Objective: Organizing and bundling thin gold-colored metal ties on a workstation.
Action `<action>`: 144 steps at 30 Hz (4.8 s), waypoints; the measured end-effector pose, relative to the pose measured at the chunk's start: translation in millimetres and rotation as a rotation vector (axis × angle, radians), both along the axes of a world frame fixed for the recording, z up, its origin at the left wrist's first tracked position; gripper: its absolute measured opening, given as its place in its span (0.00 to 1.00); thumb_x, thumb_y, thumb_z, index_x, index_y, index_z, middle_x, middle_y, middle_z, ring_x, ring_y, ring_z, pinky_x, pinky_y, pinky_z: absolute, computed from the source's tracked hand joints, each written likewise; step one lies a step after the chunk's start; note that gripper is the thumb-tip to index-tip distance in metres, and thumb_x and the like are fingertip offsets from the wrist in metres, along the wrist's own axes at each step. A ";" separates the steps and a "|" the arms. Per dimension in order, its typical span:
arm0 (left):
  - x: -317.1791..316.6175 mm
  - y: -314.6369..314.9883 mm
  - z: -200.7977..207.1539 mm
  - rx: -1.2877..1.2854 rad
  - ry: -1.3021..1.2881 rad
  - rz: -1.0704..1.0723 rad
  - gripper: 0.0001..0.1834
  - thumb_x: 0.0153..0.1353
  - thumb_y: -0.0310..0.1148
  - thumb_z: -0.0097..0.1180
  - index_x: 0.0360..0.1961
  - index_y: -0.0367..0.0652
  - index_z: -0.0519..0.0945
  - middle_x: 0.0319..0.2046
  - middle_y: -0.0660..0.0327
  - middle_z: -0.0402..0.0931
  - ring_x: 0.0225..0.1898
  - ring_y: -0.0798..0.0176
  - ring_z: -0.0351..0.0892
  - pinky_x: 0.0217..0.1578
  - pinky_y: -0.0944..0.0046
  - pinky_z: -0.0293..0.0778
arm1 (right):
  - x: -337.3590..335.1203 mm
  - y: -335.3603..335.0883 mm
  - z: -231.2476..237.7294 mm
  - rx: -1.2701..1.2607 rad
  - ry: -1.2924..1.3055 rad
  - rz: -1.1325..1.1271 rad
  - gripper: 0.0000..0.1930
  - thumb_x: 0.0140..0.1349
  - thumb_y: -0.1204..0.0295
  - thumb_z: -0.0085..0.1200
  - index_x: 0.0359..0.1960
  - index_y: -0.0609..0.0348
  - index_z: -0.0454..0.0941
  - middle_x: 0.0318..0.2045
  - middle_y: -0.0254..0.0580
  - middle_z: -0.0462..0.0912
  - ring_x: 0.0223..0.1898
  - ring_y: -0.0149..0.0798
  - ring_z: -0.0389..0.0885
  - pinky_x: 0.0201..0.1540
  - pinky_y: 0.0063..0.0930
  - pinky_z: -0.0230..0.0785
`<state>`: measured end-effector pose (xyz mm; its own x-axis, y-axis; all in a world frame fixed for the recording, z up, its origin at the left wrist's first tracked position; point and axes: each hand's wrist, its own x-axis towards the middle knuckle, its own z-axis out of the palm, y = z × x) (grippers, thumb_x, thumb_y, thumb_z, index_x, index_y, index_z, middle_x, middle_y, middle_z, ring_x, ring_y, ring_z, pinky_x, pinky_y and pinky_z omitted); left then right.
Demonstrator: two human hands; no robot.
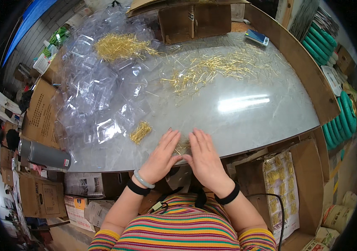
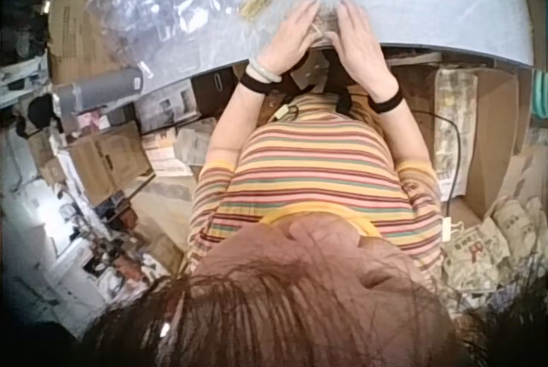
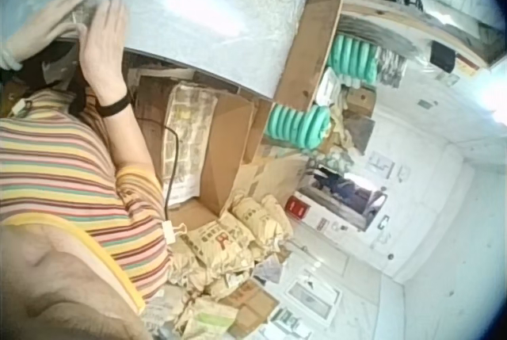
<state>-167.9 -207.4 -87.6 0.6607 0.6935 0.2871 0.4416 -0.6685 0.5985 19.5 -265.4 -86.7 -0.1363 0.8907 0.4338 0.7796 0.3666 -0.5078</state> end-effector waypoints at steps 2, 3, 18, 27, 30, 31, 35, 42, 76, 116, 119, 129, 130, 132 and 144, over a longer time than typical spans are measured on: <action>3.8 0.5 -4.4 0.070 0.025 0.030 0.34 0.61 0.22 0.58 0.68 0.31 0.63 0.66 0.42 0.62 0.71 0.38 0.57 0.71 0.46 0.55 | -2.0 11.8 9.3 -0.042 0.023 0.135 0.35 0.57 0.78 0.62 0.66 0.67 0.62 0.61 0.58 0.70 0.64 0.60 0.67 0.66 0.47 0.64; 4.1 0.1 -7.8 0.065 0.015 0.056 0.33 0.60 0.22 0.58 0.67 0.31 0.63 0.66 0.42 0.62 0.71 0.38 0.58 0.71 0.46 0.55 | 0.1 16.1 10.5 -0.079 0.077 0.202 0.35 0.56 0.78 0.63 0.66 0.66 0.63 0.61 0.58 0.70 0.64 0.60 0.67 0.66 0.46 0.64; 7.7 -4.1 -12.9 0.159 0.046 0.130 0.31 0.61 0.19 0.54 0.67 0.34 0.65 0.59 0.44 0.68 0.67 0.39 0.62 0.69 0.38 0.53 | -12.4 22.3 -14.9 0.035 0.139 -0.067 0.32 0.55 0.88 0.47 0.65 0.69 0.63 0.64 0.64 0.66 0.67 0.61 0.64 0.70 0.46 0.59; 3.4 -5.7 -7.6 -0.012 -0.112 0.142 0.39 0.59 0.16 0.52 0.72 0.35 0.55 0.63 0.43 0.62 0.67 0.38 0.61 0.69 0.44 0.57 | -5.5 35.0 8.5 -0.113 0.163 0.228 0.39 0.53 0.83 0.51 0.70 0.68 0.55 0.67 0.63 0.64 0.70 0.60 0.60 0.73 0.47 0.51; 1.5 -6.8 -4.5 -0.082 -0.220 0.132 0.43 0.58 0.15 0.52 0.74 0.35 0.51 0.65 0.42 0.58 0.67 0.38 0.61 0.68 0.48 0.60 | 3.3 42.6 9.1 -0.073 0.073 0.298 0.34 0.54 0.73 0.63 0.64 0.62 0.66 0.58 0.51 0.74 0.64 0.55 0.67 0.69 0.46 0.57; -1.6 -5.3 -2.6 -0.085 -0.240 0.111 0.43 0.58 0.15 0.52 0.75 0.35 0.50 0.66 0.42 0.57 0.66 0.38 0.62 0.67 0.49 0.60 | 4.5 44.2 10.0 -0.055 0.042 0.322 0.32 0.54 0.69 0.66 0.62 0.60 0.70 0.55 0.47 0.77 0.62 0.53 0.70 0.67 0.45 0.59; -9.2 -3.1 0.7 -0.019 -0.219 0.068 0.42 0.58 0.14 0.51 0.74 0.35 0.52 0.65 0.40 0.59 0.65 0.37 0.64 0.66 0.50 0.63 | 2.2 38.8 7.0 0.023 -0.071 0.273 0.20 0.55 0.72 0.64 0.51 0.58 0.79 0.49 0.43 0.79 0.53 0.49 0.75 0.60 0.42 0.65; 8.9 -23.9 -10.6 0.044 -0.094 0.206 0.34 0.59 0.12 0.43 0.70 0.31 0.60 0.65 0.40 0.62 0.67 0.38 0.63 0.67 0.51 0.63 | -13.0 24.5 -7.7 0.137 -0.118 0.116 0.18 0.54 0.77 0.61 0.49 0.61 0.79 0.48 0.42 0.78 0.48 0.48 0.76 0.52 0.40 0.70; -21.2 -9.1 1.4 0.123 0.000 0.160 0.21 0.53 0.22 0.63 0.51 0.39 0.80 0.51 0.54 0.75 0.53 0.46 0.70 0.55 0.50 0.67 | -15.0 25.5 4.1 0.122 -0.055 0.187 0.16 0.57 0.80 0.58 0.48 0.58 0.78 0.47 0.41 0.80 0.52 0.49 0.76 0.55 0.41 0.71; -96.3 8.2 29.9 -0.729 -0.353 0.790 0.17 0.69 0.39 0.56 0.44 0.32 0.82 0.24 0.60 0.81 0.19 0.71 0.78 0.19 0.71 0.73 | -24.8 19.8 -2.9 0.134 -0.160 0.019 0.21 0.57 0.75 0.64 0.54 0.56 0.79 0.56 0.45 0.77 0.56 0.53 0.72 0.58 0.43 0.69; -90.5 26.8 33.6 -0.808 -0.343 0.792 0.16 0.69 0.38 0.56 0.40 0.31 0.81 0.26 0.59 0.80 0.21 0.70 0.79 0.20 0.71 0.75 | -22.4 18.4 -7.9 0.148 -0.124 0.017 0.20 0.59 0.76 0.62 0.55 0.58 0.78 0.56 0.45 0.77 0.56 0.54 0.73 0.59 0.45 0.68; -94.0 -23.0 14.5 -0.829 -0.759 0.612 0.08 0.72 0.29 0.53 0.39 0.33 0.74 0.35 0.58 0.77 0.36 0.67 0.82 0.40 0.65 0.84 | -18.8 20.9 -1.5 0.100 -0.236 0.150 0.18 0.63 0.76 0.58 0.55 0.61 0.77 0.58 0.46 0.78 0.62 0.52 0.74 0.67 0.48 0.64; -95.6 -31.4 14.7 -0.869 -0.822 0.583 0.08 0.72 0.29 0.53 0.39 0.33 0.74 0.35 0.58 0.77 0.36 0.67 0.82 0.40 0.65 0.85 | -20.6 19.2 -1.0 0.113 -0.192 0.125 0.18 0.63 0.77 0.57 0.55 0.61 0.77 0.57 0.46 0.78 0.62 0.53 0.74 0.66 0.47 0.66; -97.1 -44.0 16.2 -0.955 -0.843 0.512 0.08 0.73 0.30 0.52 0.40 0.34 0.74 0.37 0.59 0.76 0.38 0.65 0.82 0.43 0.62 0.85 | -21.7 18.4 -2.4 0.126 -0.103 0.074 0.18 0.62 0.79 0.56 0.55 0.62 0.77 0.57 0.47 0.78 0.61 0.53 0.74 0.64 0.45 0.68; -72.1 -77.0 -47.7 -1.448 -0.812 0.282 0.09 0.74 0.31 0.50 0.40 0.35 0.74 0.39 0.60 0.75 0.40 0.66 0.81 0.48 0.58 0.85 | -24.3 20.7 1.7 0.124 -0.146 0.195 0.21 0.52 0.85 0.54 0.50 0.62 0.79 0.51 0.45 0.82 0.57 0.51 0.78 0.62 0.44 0.72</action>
